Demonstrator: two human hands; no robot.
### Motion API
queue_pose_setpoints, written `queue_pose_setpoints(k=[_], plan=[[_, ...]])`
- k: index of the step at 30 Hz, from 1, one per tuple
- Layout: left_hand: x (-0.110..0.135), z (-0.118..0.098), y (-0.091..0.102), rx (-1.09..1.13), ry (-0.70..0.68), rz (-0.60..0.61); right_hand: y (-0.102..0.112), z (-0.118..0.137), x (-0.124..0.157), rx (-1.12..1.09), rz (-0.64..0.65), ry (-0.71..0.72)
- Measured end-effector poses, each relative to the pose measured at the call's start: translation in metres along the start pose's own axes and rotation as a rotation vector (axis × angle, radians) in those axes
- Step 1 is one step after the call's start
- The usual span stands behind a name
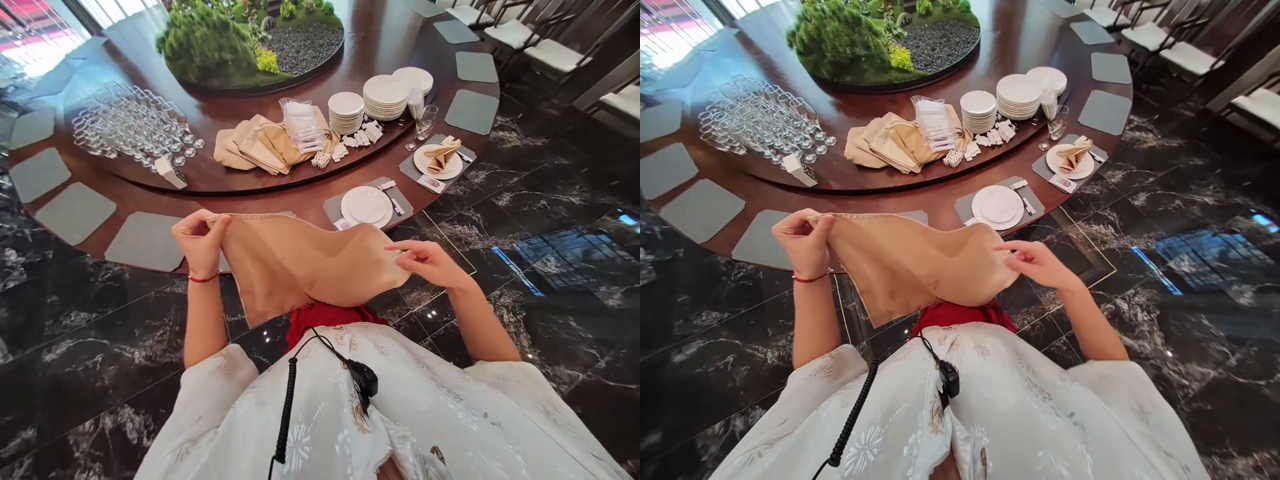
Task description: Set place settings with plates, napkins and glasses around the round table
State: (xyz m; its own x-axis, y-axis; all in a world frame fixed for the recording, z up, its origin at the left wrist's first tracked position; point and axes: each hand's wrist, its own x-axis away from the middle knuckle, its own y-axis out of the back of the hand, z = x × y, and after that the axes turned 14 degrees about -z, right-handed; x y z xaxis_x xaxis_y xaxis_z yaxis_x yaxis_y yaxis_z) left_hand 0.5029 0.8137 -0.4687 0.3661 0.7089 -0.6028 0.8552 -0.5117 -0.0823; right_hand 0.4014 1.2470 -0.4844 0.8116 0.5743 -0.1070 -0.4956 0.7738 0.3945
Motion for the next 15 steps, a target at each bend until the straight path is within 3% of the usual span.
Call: queue_pose_setpoints(k=[3,5,9,15], plan=[[0.019,-0.017,-0.018,0.077,-0.035,-0.021,-0.06,0.034,-0.029,-0.093,0.18,0.238],[0.03,-0.027,-0.032,0.108,0.061,-0.003,-0.096,0.058,-0.053,-0.1,0.237,0.363],[0.033,-0.028,-0.046,0.142,0.313,0.076,-0.148,0.094,-0.095,0.011,0.142,0.465],[0.005,0.0,-0.029,0.28,0.537,0.138,-0.19,0.116,-0.138,0.166,-0.015,0.474]])
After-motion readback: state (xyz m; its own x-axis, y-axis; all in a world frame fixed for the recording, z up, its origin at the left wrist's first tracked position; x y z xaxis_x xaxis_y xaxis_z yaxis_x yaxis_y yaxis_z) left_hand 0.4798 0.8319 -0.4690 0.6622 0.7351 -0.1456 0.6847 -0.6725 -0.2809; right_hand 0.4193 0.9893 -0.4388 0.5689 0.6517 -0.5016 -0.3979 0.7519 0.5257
